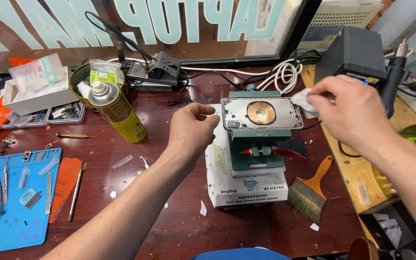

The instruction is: The person uses a soldering iron to work on a small electronic device clamped in a vise, then wipes the device with a cloth and uses a small metal tool to adjust components.

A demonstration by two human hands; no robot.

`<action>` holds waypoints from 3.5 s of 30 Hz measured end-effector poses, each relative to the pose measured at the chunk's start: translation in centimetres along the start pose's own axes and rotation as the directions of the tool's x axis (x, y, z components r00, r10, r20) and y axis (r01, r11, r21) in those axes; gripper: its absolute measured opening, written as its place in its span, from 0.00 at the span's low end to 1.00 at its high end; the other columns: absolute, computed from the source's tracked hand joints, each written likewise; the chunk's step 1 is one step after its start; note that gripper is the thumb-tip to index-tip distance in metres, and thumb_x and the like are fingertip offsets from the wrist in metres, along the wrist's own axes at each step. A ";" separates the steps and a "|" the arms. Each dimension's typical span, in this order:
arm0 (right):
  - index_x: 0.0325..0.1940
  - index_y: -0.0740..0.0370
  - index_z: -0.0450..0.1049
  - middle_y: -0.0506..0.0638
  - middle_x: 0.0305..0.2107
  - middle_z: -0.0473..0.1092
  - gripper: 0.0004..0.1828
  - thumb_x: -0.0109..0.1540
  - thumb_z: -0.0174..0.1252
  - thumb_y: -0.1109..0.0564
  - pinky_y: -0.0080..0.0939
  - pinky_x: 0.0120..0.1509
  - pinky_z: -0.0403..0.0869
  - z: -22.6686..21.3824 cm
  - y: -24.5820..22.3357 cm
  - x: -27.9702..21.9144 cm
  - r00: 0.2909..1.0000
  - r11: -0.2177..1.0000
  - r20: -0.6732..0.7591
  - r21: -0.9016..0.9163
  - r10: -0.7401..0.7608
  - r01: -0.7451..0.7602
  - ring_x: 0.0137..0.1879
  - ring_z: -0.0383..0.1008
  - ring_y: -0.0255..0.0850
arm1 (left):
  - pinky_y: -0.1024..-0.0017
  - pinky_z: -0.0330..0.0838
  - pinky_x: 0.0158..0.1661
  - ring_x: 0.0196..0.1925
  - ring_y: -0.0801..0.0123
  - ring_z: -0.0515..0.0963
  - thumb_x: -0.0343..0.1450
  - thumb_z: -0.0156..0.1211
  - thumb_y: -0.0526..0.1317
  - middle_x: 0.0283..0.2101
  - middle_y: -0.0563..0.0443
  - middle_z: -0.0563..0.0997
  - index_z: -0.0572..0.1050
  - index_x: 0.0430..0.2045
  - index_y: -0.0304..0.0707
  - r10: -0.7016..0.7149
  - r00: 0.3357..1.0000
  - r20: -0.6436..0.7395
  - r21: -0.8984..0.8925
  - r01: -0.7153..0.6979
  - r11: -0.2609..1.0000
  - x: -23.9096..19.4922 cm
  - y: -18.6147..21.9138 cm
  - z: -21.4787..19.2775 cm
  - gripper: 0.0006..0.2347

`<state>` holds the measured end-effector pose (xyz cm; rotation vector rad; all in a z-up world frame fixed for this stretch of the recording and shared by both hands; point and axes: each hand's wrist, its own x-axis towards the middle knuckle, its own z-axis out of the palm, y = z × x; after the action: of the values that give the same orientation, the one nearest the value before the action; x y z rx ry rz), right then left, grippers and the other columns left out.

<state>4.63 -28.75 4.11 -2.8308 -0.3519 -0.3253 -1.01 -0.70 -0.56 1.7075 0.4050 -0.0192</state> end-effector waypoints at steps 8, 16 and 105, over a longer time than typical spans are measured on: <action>0.35 0.56 0.83 0.49 0.31 0.77 0.04 0.59 0.65 0.56 0.50 0.52 0.74 5.6 -10.8 2.5 0.870 0.839 -0.152 0.232 -0.469 0.493 0.44 0.75 0.49 | 0.74 0.73 0.25 0.23 0.72 0.78 0.66 0.56 0.28 0.29 0.48 0.81 0.80 0.39 0.28 -0.009 1.000 0.026 -0.167 0.014 0.986 2.0 0.2 0.6 0.10; 0.45 0.55 0.85 0.53 0.34 0.78 0.10 0.63 0.64 0.50 0.49 0.48 0.75 1.0 -1.1 3.3 0.996 0.989 0.078 -0.140 -0.038 0.049 0.41 0.78 0.49 | 0.75 0.74 0.25 0.23 0.74 0.78 0.66 0.59 0.30 0.29 0.49 0.82 0.80 0.35 0.29 -0.042 0.999 0.032 -0.222 0.048 0.974 3.6 0.4 0.0 0.07; 0.59 0.56 0.78 0.43 0.21 0.73 0.20 0.65 0.55 0.52 0.29 0.29 0.70 -1.4 -13.0 -4.1 0.852 0.611 0.413 0.778 -0.321 -0.148 0.26 0.69 0.26 | 0.74 0.77 0.29 0.25 0.74 0.78 0.71 0.65 0.38 0.24 0.53 0.78 0.78 0.29 0.32 -0.005 0.999 0.051 -0.532 0.031 0.846 -7.5 3.6 -3.5 0.06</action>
<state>-2.93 -17.88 7.43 -1.9346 -0.5756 0.5094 -7.84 0.32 5.32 1.1466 0.3494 0.0365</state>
